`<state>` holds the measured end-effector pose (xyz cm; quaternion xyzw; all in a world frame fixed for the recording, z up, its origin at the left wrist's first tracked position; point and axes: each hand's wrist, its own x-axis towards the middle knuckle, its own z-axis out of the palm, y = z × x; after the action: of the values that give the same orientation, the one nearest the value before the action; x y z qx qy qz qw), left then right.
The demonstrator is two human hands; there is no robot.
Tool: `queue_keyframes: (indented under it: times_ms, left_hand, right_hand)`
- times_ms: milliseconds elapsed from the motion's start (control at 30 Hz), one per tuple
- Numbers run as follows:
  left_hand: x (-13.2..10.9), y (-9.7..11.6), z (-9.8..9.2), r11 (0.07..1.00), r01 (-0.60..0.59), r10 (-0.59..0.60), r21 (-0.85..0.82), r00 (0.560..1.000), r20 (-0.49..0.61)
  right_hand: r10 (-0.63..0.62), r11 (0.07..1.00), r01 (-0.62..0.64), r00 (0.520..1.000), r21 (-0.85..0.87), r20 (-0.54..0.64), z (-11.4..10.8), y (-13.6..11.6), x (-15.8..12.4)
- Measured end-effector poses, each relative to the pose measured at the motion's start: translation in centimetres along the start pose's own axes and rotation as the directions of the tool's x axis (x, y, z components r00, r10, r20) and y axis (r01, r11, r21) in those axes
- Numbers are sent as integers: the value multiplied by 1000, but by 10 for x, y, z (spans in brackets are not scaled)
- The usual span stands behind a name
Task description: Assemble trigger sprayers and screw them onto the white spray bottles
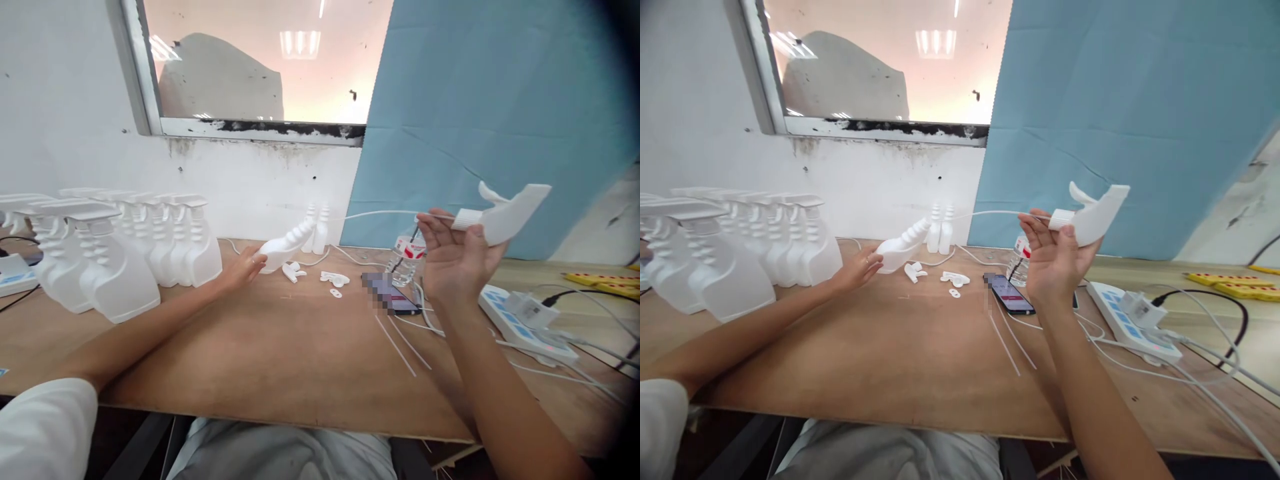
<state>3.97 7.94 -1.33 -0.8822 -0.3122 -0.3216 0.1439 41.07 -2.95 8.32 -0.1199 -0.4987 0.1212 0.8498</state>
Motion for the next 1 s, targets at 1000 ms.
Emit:
queue_keyframes:
  times_ms: [1000]
  left_hand:
    - [-36,105,-7,879,97,-53,-467,993,105]
  right_hand:
    - [382,924,-323,778,-203,499,59,21,-35]
